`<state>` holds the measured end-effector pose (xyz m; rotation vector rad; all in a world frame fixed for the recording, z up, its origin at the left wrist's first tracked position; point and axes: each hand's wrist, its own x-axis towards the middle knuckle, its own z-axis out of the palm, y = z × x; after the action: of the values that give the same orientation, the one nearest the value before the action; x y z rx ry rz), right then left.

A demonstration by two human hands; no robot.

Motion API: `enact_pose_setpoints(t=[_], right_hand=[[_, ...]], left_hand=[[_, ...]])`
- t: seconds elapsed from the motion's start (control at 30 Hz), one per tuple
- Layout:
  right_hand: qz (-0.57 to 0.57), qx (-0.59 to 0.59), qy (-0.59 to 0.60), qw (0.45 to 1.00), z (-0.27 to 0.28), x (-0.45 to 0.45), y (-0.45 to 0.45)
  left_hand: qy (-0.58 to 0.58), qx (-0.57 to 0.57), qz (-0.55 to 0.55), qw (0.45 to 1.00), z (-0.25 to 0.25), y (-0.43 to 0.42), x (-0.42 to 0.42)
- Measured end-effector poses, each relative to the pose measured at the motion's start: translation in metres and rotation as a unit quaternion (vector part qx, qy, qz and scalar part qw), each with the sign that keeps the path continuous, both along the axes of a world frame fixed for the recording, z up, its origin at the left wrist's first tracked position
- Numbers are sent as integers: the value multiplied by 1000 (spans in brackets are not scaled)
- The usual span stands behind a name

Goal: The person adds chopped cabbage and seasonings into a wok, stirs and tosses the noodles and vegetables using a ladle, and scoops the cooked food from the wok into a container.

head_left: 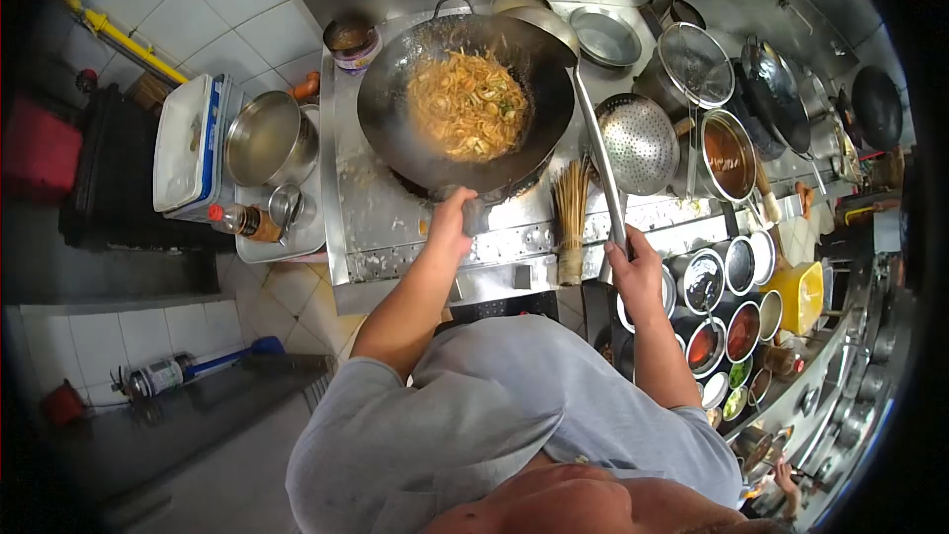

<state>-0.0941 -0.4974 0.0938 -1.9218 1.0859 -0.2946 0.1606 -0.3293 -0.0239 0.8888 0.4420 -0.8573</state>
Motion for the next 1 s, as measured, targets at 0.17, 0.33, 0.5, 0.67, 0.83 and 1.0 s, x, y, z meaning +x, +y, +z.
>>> enact_pose_setpoints(t=[0.17, 0.33, 0.5, 0.67, 0.83, 1.0], right_hand=[[-16, 37, -2, 999, -4, 11, -11], [-4, 59, -34, 998, -5, 24, -19], [-13, 106, -38, 994, 5, 37, -19], [2, 121, -38, 992, 8, 42, -19], [4, 131, -26, 991, 7, 42, -20], [10, 135, -15, 991, 3, 38, -19]], left_hand=[[-5, -13, -5, 1000, 18, 2, -4], [2, 4, 10, 1000, 6, 1, -3], [4, -3, 7, 1000, 2, 1, -3], [22, -1, -7, 1000, 0, 1, -1], [37, -3, -15, 999, 0, 1, -2], [20, -13, -15, 1000, 5, 2, -1]])
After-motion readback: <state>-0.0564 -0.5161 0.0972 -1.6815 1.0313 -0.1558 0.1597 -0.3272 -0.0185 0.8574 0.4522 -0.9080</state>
